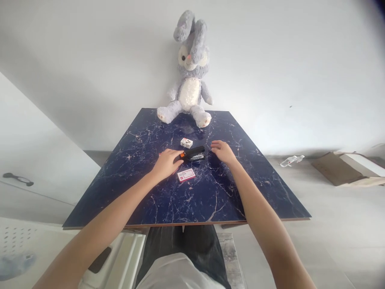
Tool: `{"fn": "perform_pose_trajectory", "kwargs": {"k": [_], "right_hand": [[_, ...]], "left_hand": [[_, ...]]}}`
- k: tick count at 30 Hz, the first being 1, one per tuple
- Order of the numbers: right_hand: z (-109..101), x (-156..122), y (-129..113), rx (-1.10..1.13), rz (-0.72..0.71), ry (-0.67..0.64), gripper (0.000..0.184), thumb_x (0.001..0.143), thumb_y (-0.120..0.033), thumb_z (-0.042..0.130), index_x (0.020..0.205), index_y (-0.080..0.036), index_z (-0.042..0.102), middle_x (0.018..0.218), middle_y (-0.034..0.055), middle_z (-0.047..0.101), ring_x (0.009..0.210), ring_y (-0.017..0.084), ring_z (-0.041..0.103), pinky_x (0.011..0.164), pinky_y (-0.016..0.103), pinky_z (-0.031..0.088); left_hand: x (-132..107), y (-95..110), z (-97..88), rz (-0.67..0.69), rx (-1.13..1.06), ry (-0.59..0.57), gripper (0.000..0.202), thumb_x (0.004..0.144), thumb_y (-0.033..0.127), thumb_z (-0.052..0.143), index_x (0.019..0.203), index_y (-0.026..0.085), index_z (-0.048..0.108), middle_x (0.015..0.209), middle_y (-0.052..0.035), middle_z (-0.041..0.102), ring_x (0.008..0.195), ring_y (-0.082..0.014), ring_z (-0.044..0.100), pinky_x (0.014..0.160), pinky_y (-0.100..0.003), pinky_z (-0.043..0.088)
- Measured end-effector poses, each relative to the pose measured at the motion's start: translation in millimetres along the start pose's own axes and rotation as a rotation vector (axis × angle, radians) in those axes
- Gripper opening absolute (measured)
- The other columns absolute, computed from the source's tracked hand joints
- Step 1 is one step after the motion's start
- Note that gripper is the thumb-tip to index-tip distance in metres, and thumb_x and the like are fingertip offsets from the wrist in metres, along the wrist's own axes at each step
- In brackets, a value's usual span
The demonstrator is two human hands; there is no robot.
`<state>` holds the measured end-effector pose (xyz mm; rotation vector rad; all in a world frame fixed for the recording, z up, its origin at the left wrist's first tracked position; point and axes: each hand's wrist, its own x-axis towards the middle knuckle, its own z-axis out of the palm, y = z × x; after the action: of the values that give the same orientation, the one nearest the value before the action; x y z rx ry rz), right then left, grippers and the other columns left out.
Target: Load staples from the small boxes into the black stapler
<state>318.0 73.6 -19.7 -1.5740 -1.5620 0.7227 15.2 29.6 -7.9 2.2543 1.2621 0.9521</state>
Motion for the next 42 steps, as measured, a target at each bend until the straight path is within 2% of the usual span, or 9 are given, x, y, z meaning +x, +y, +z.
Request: {"fn": "perform_pose_trajectory", "kwargs": {"k": [4,7,14,19,22,25,30,38,42], "right_hand": [[0,-7,-7,-0.305,-0.221,-0.119,0.038,0.077,-0.012,0.062,0.114,-0.02,0.069,0.115,0.0085,0.074,0.11,0.026,0.067,0.103,0.043,0.047],[0,-15,-17,-0.352,-0.344,-0.208,0.043,0.077,-0.019,0.069,0.12,-0.023,0.068,0.12,0.0062,0.072,0.111,0.028,0.066,0.101,0.042,0.047],[14,-20,-31,-0.366,-0.332,-0.248,0.023,0.081,-0.036,0.074,0.099,-0.022,0.074,0.103,0.0029,0.076,0.093,0.024,0.069,0.085,0.033,0.05],[-15,-13,-24,-0.447,-0.313,-0.292,0.016,0.084,-0.037,0.071,0.094,-0.025,0.076,0.1,0.0015,0.077,0.093,0.023,0.069,0.086,0.034,0.05],[-40,-7,-10,-0.461,-0.236,-0.206,0.027,0.084,-0.041,0.069,0.104,-0.024,0.074,0.11,0.0045,0.075,0.099,0.025,0.068,0.089,0.036,0.051],[-48,-3,1,-0.528,-0.119,-0.152,0.041,0.082,-0.05,0.071,0.11,-0.02,0.072,0.113,0.01,0.073,0.097,0.028,0.068,0.084,0.039,0.053],[-31,-2,0,-0.643,-0.107,-0.222,0.035,0.084,-0.042,0.072,0.109,-0.018,0.074,0.107,0.0118,0.075,0.091,0.028,0.069,0.081,0.037,0.052],[-21,-3,1,-0.699,-0.147,-0.055,0.03,0.093,-0.018,0.048,0.108,-0.02,0.074,0.103,0.0097,0.076,0.096,0.027,0.069,0.085,0.035,0.049],[-12,-1,5,-0.648,-0.116,0.041,0.026,0.09,-0.033,0.059,0.108,-0.02,0.072,0.104,0.0094,0.074,0.095,0.027,0.067,0.085,0.035,0.049]], "left_hand": [[14,-10,2.9,-0.004,0.04,-0.025,0.038,0.086,0.035,0.069,0.123,0.025,0.073,0.108,-0.0124,0.074,0.1,-0.0319,0.061,0.093,-0.043,0.044],[18,-20,-2.6,-0.009,0.016,-0.033,0.041,0.086,0.037,0.068,0.125,0.026,0.071,0.116,-0.0113,0.073,0.105,-0.0319,0.058,0.096,-0.044,0.043],[18,-30,-2.5,0.011,0.24,-0.106,0.048,0.091,0.036,0.064,0.138,0.025,0.062,0.125,-0.0096,0.069,0.12,-0.0297,0.053,0.103,-0.044,0.042],[20,-32,-5.8,-0.025,0.226,-0.074,0.043,0.09,0.036,0.067,0.132,0.026,0.067,0.114,-0.01,0.07,0.111,-0.0267,0.059,0.096,-0.04,0.048],[19,-34,-10.2,-0.058,0.234,-0.067,0.044,0.09,0.034,0.067,0.134,0.026,0.066,0.114,-0.0102,0.07,0.111,-0.0277,0.058,0.096,-0.04,0.048],[16,-35,-11.3,-0.066,0.23,-0.076,0.045,0.093,0.033,0.063,0.137,0.026,0.062,0.115,-0.0094,0.07,0.111,-0.0279,0.057,0.095,-0.04,0.047],[13,-33,-9.3,-0.079,0.215,-0.075,0.046,0.094,0.033,0.061,0.139,0.026,0.06,0.115,-0.0089,0.071,0.109,-0.0271,0.058,0.094,-0.039,0.047],[13,-34,-8.6,-0.121,0.2,-0.086,0.048,0.094,0.036,0.061,0.141,0.03,0.058,0.112,-0.0097,0.07,0.102,-0.0259,0.062,0.093,-0.039,0.048],[12,-32,-9.0,-0.127,0.201,-0.09,0.048,0.095,0.036,0.059,0.142,0.03,0.057,0.111,-0.0099,0.07,0.102,-0.0266,0.061,0.091,-0.039,0.048]]}}
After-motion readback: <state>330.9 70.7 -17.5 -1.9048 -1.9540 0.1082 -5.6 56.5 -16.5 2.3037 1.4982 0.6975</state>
